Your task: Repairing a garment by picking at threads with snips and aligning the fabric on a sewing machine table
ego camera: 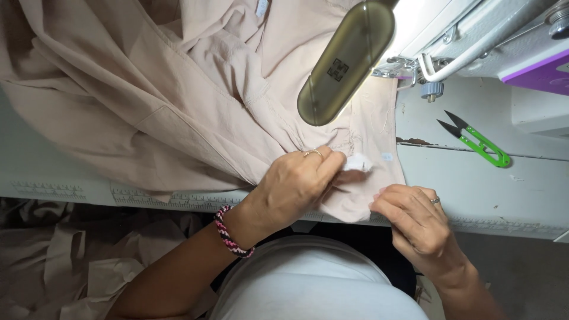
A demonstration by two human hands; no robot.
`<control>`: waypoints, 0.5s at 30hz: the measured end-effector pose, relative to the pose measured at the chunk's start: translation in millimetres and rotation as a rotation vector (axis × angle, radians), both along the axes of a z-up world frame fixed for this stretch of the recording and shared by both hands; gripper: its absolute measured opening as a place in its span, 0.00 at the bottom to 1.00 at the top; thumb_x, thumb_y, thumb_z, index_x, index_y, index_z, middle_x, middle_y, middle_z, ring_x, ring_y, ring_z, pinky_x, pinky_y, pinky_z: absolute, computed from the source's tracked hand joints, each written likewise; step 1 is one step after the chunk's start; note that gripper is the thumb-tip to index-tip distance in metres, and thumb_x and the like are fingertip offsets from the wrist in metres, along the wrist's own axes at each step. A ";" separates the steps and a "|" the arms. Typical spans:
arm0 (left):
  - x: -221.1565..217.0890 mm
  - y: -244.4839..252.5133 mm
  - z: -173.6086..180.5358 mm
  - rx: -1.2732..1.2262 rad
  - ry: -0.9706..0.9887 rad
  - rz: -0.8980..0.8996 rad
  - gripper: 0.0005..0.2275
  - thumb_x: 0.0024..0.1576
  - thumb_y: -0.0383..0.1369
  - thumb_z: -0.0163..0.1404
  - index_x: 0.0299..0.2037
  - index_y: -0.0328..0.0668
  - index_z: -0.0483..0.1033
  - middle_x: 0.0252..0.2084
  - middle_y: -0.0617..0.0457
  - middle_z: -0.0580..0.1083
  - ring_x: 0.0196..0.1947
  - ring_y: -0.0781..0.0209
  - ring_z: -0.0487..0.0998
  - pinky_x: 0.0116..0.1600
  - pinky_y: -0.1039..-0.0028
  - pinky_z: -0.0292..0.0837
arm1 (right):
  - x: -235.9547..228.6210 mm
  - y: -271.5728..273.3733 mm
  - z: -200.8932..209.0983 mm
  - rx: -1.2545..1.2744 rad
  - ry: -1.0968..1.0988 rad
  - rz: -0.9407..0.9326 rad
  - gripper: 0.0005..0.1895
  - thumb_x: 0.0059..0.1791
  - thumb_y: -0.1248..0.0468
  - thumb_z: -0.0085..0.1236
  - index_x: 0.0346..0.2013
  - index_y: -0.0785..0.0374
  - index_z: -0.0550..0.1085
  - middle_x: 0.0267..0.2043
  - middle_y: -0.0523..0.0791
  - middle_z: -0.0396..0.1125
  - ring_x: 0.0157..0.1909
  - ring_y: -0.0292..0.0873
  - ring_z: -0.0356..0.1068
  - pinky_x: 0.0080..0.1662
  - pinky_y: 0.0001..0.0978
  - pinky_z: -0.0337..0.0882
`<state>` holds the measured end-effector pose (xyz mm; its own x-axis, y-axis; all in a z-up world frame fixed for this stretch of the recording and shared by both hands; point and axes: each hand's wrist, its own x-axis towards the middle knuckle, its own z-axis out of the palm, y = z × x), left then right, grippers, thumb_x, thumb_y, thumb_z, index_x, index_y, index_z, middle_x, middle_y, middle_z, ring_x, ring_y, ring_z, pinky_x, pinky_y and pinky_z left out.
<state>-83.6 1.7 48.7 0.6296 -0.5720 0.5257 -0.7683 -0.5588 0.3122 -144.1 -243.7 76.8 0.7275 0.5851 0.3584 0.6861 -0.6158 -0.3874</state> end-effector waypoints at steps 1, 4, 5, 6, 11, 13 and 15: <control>-0.2 -1.5 0.7 -0.007 0.006 0.044 0.10 0.68 0.33 0.48 0.34 0.45 0.65 0.25 0.54 0.66 0.22 0.57 0.69 0.28 0.65 0.66 | -0.9 -3.1 0.2 -0.017 0.005 0.005 0.16 0.48 0.85 0.47 0.44 0.68 0.74 0.45 0.49 0.71 0.49 0.49 0.73 0.48 0.38 0.62; -9.1 -9.1 19.0 0.033 0.043 0.025 0.07 0.63 0.36 0.50 0.43 0.44 0.69 0.44 0.49 0.71 0.34 0.54 0.73 0.35 0.65 0.69 | 3.9 -0.7 -0.4 -0.063 -0.064 0.047 0.14 0.47 0.84 0.47 0.42 0.70 0.75 0.43 0.51 0.72 0.47 0.52 0.74 0.49 0.41 0.65; -7.4 -9.9 14.7 0.034 0.043 0.028 0.07 0.63 0.36 0.50 0.43 0.44 0.69 0.44 0.49 0.71 0.34 0.54 0.73 0.35 0.65 0.69 | 3.5 0.0 0.0 -0.062 -0.064 0.050 0.14 0.47 0.84 0.47 0.42 0.70 0.75 0.43 0.51 0.72 0.47 0.52 0.74 0.49 0.41 0.65; -5.9 -10.3 10.8 -0.075 0.114 0.081 0.05 0.64 0.32 0.47 0.39 0.43 0.66 0.34 0.51 0.69 0.26 0.54 0.71 0.28 0.63 0.65 | 3.0 1.0 0.9 -0.064 -0.060 0.046 0.16 0.45 0.86 0.46 0.41 0.70 0.75 0.42 0.50 0.71 0.47 0.51 0.74 0.48 0.40 0.64; 1.4 -16.0 0.6 -0.099 0.272 0.376 0.04 0.62 0.30 0.46 0.45 0.42 0.68 0.32 0.48 0.73 0.23 0.43 0.77 0.23 0.54 0.71 | 5.1 0.5 2.0 -0.077 -0.051 0.015 0.19 0.44 0.89 0.47 0.41 0.68 0.74 0.40 0.48 0.71 0.46 0.49 0.74 0.47 0.38 0.63; 1.5 -20.1 7.4 0.073 -0.002 0.439 0.10 0.62 0.23 0.44 0.52 0.38 0.71 0.36 0.50 0.68 0.35 0.52 0.71 0.37 0.63 0.70 | 7.3 1.6 3.6 -0.110 0.021 0.021 0.20 0.42 0.86 0.45 0.41 0.67 0.74 0.41 0.47 0.70 0.47 0.48 0.73 0.47 0.39 0.63; 10.3 -12.9 6.3 0.115 -0.040 0.236 0.14 0.62 0.22 0.46 0.59 0.38 0.69 0.52 0.47 0.68 0.52 0.49 0.70 0.46 0.64 0.70 | 10.9 0.9 8.8 -0.124 0.083 0.017 0.18 0.43 0.84 0.46 0.41 0.65 0.73 0.40 0.46 0.70 0.45 0.47 0.72 0.46 0.37 0.62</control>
